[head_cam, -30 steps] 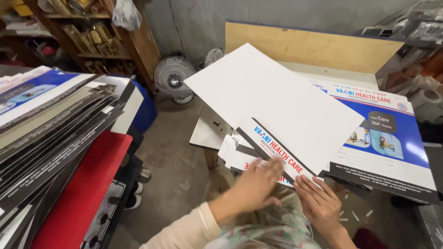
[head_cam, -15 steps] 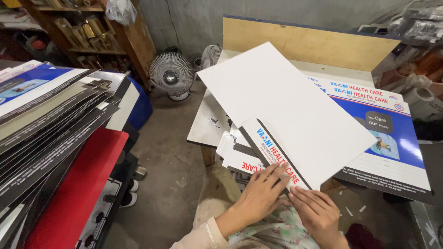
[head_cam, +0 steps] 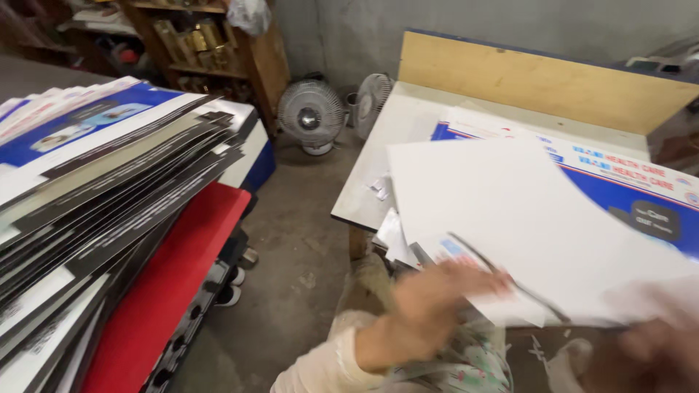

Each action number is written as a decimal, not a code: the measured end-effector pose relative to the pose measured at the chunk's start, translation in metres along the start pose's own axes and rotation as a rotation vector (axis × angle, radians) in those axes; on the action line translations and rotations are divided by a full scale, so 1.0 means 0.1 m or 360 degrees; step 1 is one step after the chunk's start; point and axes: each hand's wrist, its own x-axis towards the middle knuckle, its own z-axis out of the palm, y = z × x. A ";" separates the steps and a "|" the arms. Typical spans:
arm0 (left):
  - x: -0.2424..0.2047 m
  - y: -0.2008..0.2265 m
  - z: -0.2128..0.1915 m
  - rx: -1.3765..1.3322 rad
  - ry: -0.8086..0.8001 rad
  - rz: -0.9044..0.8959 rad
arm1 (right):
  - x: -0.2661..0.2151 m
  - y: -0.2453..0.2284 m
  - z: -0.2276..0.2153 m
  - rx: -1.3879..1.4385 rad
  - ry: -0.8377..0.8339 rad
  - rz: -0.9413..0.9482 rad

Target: The person sits on the floor and assembles brochures by inserting a white folded sheet into a printed cover. They pick up a cover from a stack on the left, place it on a table, insert the white sheet, and then move the completed brochure to a stack on the right.

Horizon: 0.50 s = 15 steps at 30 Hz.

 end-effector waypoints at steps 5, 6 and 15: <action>0.34 0.31 -0.76 -0.0844 0.1194 -0.0090 | 0.59 -0.38 0.90 -0.0044 -0.0041 -0.0103; 0.36 0.36 -0.90 -0.0947 0.1353 -0.0056 | 0.72 -0.48 1.05 -0.0051 -0.0040 -0.0126; -0.31 0.89 -1.71 -0.0678 0.2098 0.0396 | 2.08 -1.20 2.13 0.0264 0.0128 -0.0881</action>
